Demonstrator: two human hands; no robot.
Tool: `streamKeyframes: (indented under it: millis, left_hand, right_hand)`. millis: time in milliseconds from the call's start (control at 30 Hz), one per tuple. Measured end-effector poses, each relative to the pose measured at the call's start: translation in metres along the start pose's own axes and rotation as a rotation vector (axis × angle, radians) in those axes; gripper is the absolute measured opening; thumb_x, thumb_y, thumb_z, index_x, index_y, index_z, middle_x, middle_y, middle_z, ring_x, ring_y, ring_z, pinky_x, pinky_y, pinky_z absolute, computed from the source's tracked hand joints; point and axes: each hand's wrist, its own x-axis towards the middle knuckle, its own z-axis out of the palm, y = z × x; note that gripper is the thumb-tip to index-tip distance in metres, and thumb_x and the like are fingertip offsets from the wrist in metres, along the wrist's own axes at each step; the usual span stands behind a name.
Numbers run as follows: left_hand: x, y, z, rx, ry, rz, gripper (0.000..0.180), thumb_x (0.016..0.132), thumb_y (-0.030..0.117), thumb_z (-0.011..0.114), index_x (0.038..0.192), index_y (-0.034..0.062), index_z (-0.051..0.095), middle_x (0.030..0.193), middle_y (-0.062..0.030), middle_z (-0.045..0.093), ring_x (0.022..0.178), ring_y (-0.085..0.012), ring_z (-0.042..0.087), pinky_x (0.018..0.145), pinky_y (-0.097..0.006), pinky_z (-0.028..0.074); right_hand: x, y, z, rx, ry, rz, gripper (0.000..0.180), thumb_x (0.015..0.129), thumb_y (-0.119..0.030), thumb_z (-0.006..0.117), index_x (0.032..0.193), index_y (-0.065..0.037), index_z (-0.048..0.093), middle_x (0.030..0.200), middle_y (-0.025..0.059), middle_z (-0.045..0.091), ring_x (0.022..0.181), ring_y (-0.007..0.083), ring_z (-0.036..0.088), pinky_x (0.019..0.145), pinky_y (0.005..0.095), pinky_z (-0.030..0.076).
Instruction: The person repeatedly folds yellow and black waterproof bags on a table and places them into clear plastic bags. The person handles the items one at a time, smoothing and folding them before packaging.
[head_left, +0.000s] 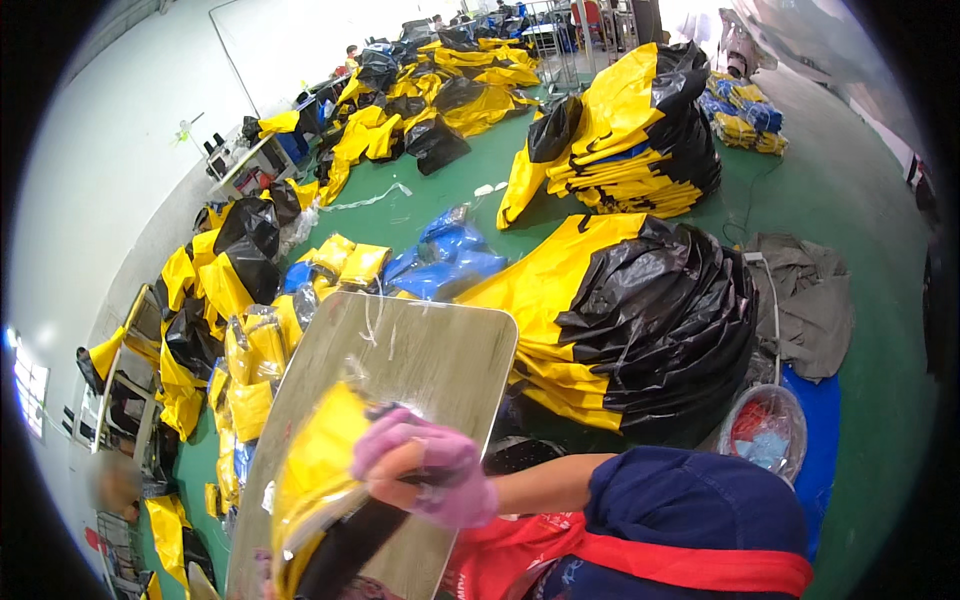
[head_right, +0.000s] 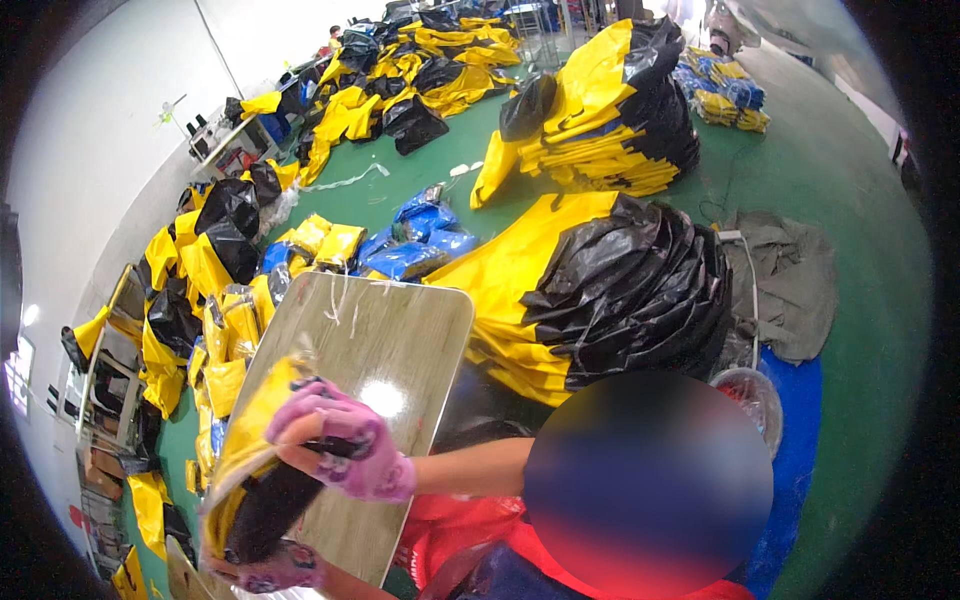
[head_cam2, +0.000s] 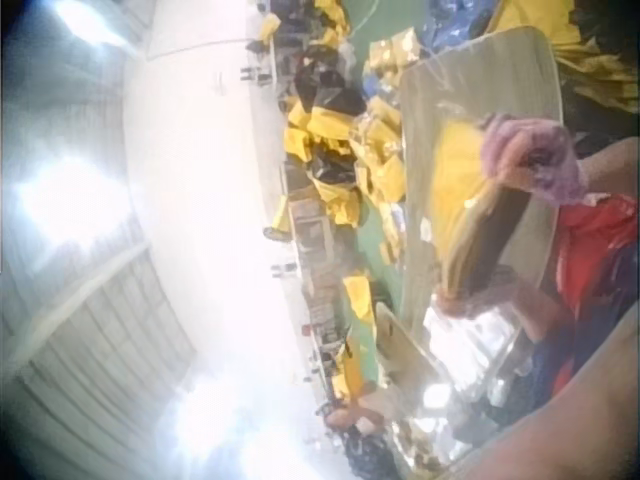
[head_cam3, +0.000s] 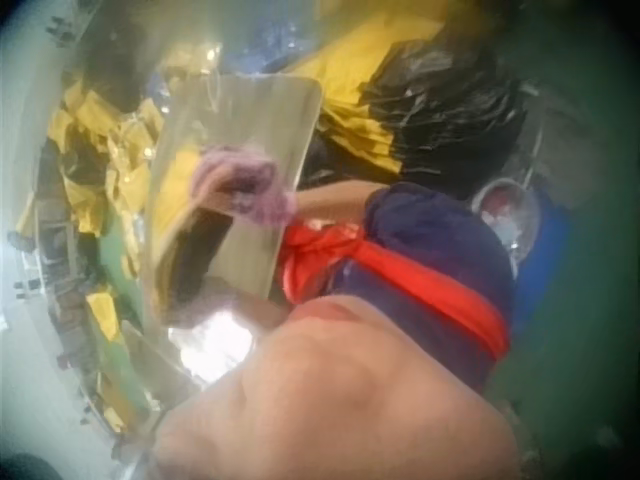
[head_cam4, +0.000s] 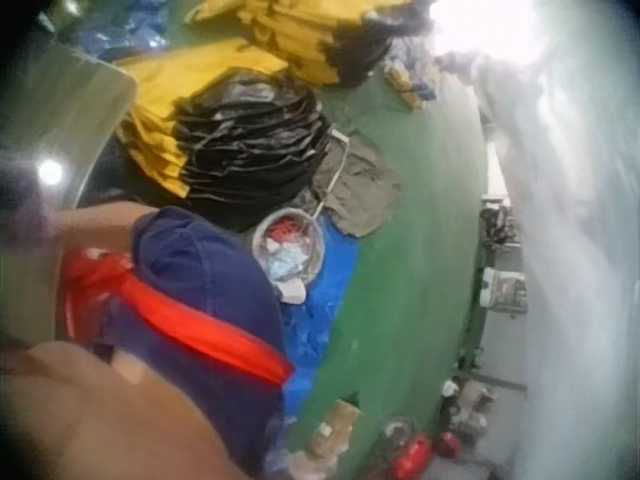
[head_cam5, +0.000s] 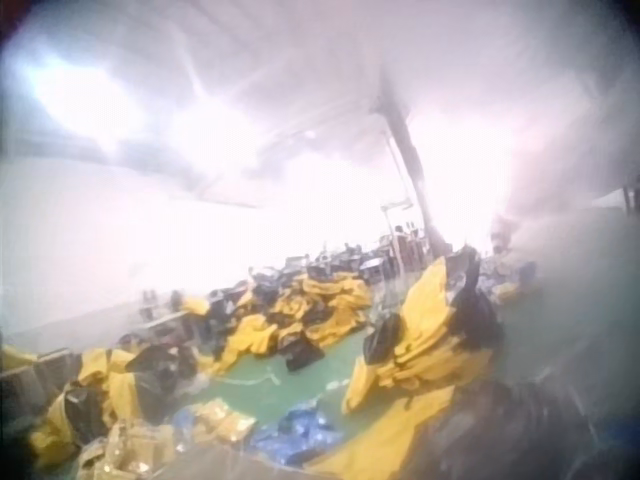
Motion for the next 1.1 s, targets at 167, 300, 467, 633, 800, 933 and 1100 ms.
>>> streamKeyframes:
  millis: [167, 300, 467, 633, 800, 933, 1100]
  left_hand:
    - [0.041, 0.01, 0.027, -0.262, 0.077, -0.121, 0.05, 0.1, 0.039, 0.039, 0.104, -0.0055, 0.062, 0.106, -0.0161, 0.064, 0.096, -0.025, 0.061, 0.09, -0.038, 0.048]
    - [0.08, -0.024, -0.001, 0.133, -0.119, 0.12, 0.037, 0.098, 0.026, 0.039, 0.113, -0.001, 0.06, 0.111, -0.014, 0.063, 0.1, -0.0276, 0.059, 0.091, -0.037, 0.045]
    - [0.11, -0.023, 0.006, -0.311, 0.05, -0.035, 0.042, 0.102, 0.031, 0.038, 0.097, -0.0034, 0.062, 0.101, -0.0195, 0.067, 0.095, -0.0236, 0.064, 0.084, -0.032, 0.051]
    - [0.109, -0.048, -0.059, -0.274, -0.192, 0.05, 0.03, 0.096, 0.032, 0.053, 0.101, 0.0039, 0.063, 0.086, -0.0076, 0.066, 0.078, -0.0157, 0.064, 0.072, -0.03, 0.053]
    - [0.062, -0.062, -0.004, -0.58, -0.662, -0.993, 0.036, 0.095, 0.035, 0.052, 0.114, 0.007, 0.061, 0.087, -0.0054, 0.065, 0.082, -0.0104, 0.062, 0.069, -0.025, 0.048]
    - [-0.046, -0.104, 0.01, -0.817, -0.972, -1.141, 0.035, 0.094, 0.029, 0.058, 0.118, 0.003, 0.059, 0.099, -0.0071, 0.067, 0.086, -0.0109, 0.061, 0.074, -0.022, 0.046]
    - [-0.078, -0.121, -0.005, -0.791, -0.901, -1.127, 0.021, 0.085, 0.011, 0.068, 0.104, 0.0009, 0.068, 0.092, -0.0035, 0.068, 0.081, -0.0101, 0.061, 0.073, -0.023, 0.047]
  right_hand:
    - [0.03, 0.017, 0.004, -0.008, -0.103, 0.075, 0.009, 0.08, 0.001, 0.067, 0.081, -0.007, 0.062, 0.086, 0.0045, 0.066, 0.08, 0.0206, 0.061, 0.078, 0.032, 0.045]
    - [0.079, 0.021, 0.024, -0.191, -0.135, -0.042, 0.016, 0.08, 0.009, 0.057, 0.084, -0.005, 0.064, 0.086, 0.005, 0.063, 0.076, 0.0187, 0.058, 0.074, 0.029, 0.044]
    - [0.098, -0.005, 0.036, 0.6, 0.014, 0.349, 0.01, 0.081, 0.009, 0.053, 0.08, -0.001, 0.056, 0.08, 0.0058, 0.06, 0.076, 0.0176, 0.059, 0.074, 0.0265, 0.046]
    - [0.101, -0.042, 0.024, -0.014, -0.306, 0.021, 0.008, 0.087, 0.006, 0.05, 0.085, 0.001, 0.057, 0.08, 0.0064, 0.063, 0.066, 0.0119, 0.06, 0.062, 0.0237, 0.05]
    - [0.047, 0.068, 0.027, -0.335, -0.43, 0.68, 0.029, 0.091, -0.017, 0.06, 0.068, -0.005, 0.046, 0.055, 0.0003, 0.046, 0.044, 0.0084, 0.043, 0.043, 0.0267, 0.036]
    - [-0.022, 0.135, -0.016, -0.166, -0.287, 1.163, 0.02, 0.092, -0.022, 0.062, 0.08, -0.008, 0.054, 0.062, -0.0005, 0.053, 0.048, 0.0088, 0.048, 0.044, 0.0228, 0.038]
    - [-0.061, 0.127, -0.024, -0.087, -0.626, 1.324, 0.03, 0.089, -0.035, 0.063, 0.091, -0.005, 0.066, 0.081, -0.0008, 0.063, 0.07, 0.0083, 0.056, 0.066, 0.0229, 0.045]
